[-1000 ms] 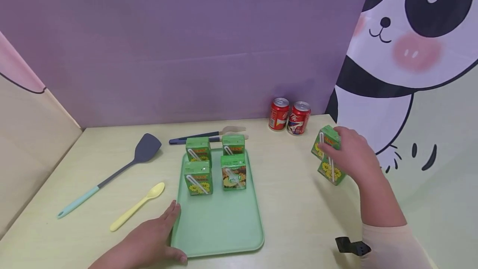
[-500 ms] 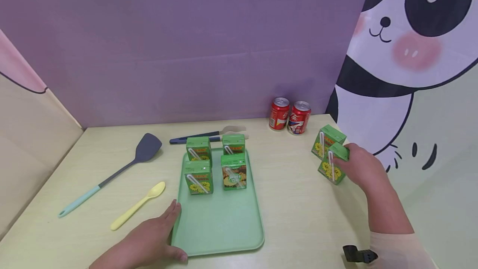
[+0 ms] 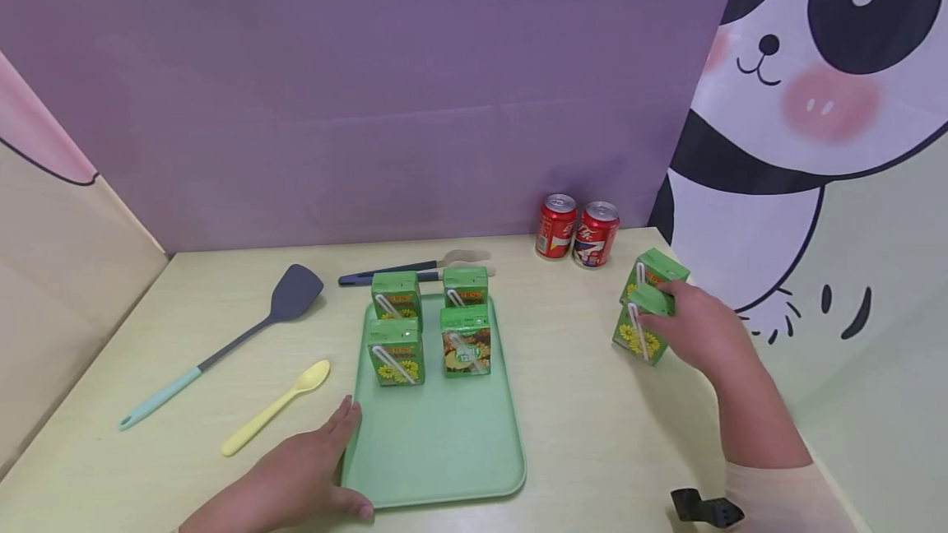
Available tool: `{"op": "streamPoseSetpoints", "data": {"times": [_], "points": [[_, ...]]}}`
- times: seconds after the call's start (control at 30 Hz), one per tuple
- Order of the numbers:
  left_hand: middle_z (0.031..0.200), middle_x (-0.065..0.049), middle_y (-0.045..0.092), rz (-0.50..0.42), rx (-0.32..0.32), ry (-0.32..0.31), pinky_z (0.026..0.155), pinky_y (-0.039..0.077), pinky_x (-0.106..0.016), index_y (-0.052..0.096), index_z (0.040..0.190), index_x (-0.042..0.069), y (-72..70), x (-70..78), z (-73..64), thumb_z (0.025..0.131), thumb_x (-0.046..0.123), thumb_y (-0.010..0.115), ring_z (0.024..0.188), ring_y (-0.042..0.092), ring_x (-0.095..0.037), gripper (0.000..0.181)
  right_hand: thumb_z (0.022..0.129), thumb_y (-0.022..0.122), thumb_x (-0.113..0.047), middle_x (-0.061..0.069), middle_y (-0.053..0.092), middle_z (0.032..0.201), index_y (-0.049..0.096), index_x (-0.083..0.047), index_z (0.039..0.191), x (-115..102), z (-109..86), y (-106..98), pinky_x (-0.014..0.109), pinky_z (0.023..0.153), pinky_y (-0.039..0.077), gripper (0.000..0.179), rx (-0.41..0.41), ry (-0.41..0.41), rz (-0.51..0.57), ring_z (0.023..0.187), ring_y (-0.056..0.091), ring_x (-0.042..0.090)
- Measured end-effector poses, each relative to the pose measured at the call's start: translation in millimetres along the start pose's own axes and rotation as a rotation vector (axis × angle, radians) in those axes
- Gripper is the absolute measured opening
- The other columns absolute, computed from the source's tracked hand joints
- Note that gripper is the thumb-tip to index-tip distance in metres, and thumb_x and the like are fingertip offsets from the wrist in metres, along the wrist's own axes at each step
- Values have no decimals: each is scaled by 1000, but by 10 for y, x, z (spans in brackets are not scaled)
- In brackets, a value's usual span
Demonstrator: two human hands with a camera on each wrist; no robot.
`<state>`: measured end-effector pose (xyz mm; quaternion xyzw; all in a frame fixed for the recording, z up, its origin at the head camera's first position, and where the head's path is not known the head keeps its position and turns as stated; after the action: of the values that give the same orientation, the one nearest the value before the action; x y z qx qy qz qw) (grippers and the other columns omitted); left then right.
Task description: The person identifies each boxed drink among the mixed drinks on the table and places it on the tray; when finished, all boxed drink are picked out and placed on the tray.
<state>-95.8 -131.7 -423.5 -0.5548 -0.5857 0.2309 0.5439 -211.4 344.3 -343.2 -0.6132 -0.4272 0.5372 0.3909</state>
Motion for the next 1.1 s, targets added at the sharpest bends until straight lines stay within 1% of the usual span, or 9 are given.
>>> {"op": "streamPoseSetpoints", "data": {"times": [0.2,0.37,0.57,0.73,0.87,1.1], "points": [[161,-21,20,-2,-1,-5,99,47,-52,24,153,-2,-6,8,2,60,71,77,130,49,-39,130,89,67,-47,29,58,120,42,7,139,-295,-87,9,46,71,53,78,-9,-55,17,99,58,40],[161,-21,21,-3,4,-6,100,47,-53,25,153,-2,-9,14,-3,60,70,78,130,49,-40,130,87,70,-46,24,62,118,51,0,135,-553,-180,56,45,70,55,69,-3,-119,50,97,63,36],[161,-21,22,0,7,-4,99,47,-52,25,153,-2,2,5,-7,60,71,77,129,51,-39,130,87,72,-42,13,68,114,58,-6,130,-884,-350,108,50,79,53,58,15,-235,56,95,64,26],[161,-21,22,-1,15,5,98,48,-52,25,153,-2,5,-1,-6,60,71,78,128,51,-40,130,87,73,-39,5,68,112,60,-11,128,-1131,-509,150,47,82,53,51,17,-322,71,94,63,19],[161,-21,21,-14,1,-7,99,47,-53,24,153,-2,0,1,-6,60,71,78,131,49,-40,129,87,73,-38,2,67,115,60,-14,128,-1298,-599,217,44,83,54,49,3,-374,74,96,61,17],[161,-20,21,-24,-11,-17,101,45,-54,25,154,-1,-4,7,-5,60,71,78,132,47,-39,129,86,75,-35,-4,65,118,60,-18,130,-1581,-698,415,40,87,53,49,-12,-455,65,97,60,12]]}}
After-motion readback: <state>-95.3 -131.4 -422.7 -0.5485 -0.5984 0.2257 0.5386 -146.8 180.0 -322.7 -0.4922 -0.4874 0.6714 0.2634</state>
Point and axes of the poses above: each hand's wrist, its own z-axis towards the middle knuckle, its own y-axis out of the palm, x = y × z, the point moved 1 cm from there along z, towards the middle knuckle
